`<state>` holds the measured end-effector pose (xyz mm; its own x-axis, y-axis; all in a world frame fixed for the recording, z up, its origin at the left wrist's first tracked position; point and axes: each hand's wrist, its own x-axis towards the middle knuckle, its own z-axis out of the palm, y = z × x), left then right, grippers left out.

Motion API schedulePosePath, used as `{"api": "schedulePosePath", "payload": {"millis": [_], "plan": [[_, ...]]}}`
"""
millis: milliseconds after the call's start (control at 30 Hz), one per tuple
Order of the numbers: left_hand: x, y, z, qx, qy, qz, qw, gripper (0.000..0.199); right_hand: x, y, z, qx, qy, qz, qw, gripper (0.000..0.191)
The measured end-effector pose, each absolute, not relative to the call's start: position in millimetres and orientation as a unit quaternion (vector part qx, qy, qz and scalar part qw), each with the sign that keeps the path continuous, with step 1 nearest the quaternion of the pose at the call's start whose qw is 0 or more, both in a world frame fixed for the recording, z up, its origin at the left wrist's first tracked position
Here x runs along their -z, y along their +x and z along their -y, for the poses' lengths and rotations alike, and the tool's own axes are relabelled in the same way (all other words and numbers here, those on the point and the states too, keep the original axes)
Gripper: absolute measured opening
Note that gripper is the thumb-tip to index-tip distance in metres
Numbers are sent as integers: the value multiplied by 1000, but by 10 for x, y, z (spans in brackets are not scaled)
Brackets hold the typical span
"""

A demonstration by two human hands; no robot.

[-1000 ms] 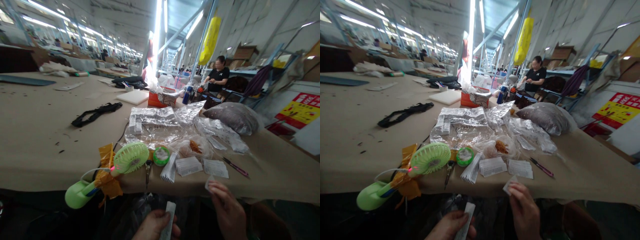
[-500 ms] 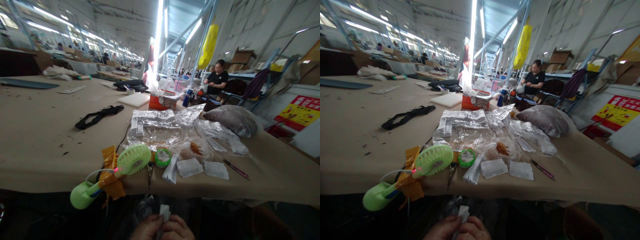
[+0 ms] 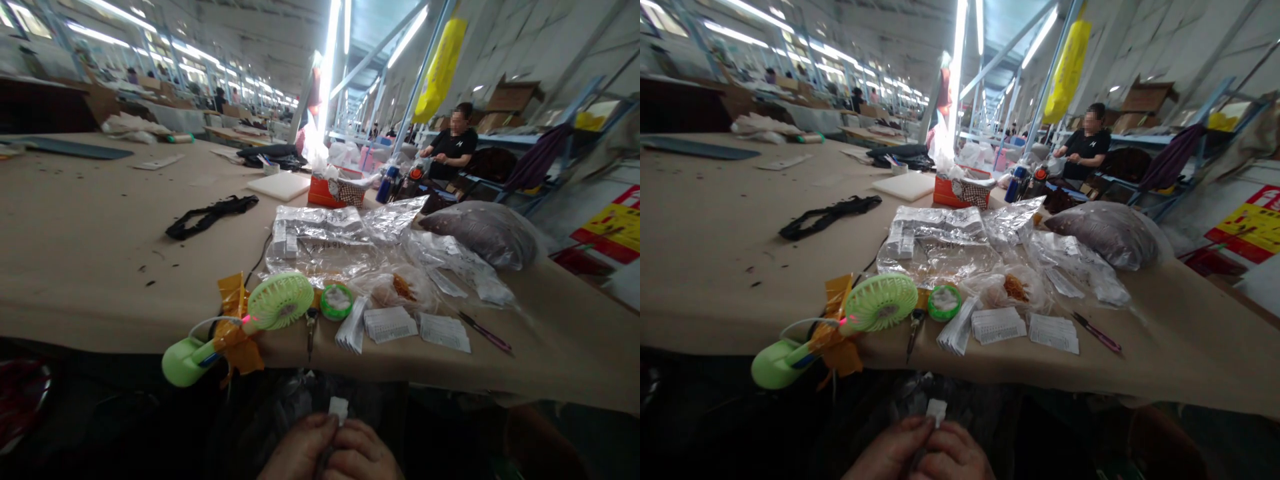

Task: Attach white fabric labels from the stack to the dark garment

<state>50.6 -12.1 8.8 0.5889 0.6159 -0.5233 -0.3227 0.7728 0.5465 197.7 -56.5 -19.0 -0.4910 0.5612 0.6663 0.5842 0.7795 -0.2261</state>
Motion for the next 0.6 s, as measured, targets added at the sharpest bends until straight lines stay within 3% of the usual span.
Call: {"api": "schedulePosePath", "payload": {"millis": [133, 233, 433, 600], "plan": [[-257, 433, 211, -239, 171, -401, 868, 28, -76, 1994, 763, -166, -434, 761, 453, 31], [-327, 380, 197, -179, 186, -377, 890, 26, -78, 2081, 777, -290, -563, 580, 512, 27], [-342, 352, 252, -157, 209, -339, 904, 29, -34, 2103, 577, -673, -479, 387, 410, 50], [-323, 339, 272, -155, 226, -327, 905, 32, 10, 2053, 502, -741, -430, 357, 371, 45]]}}
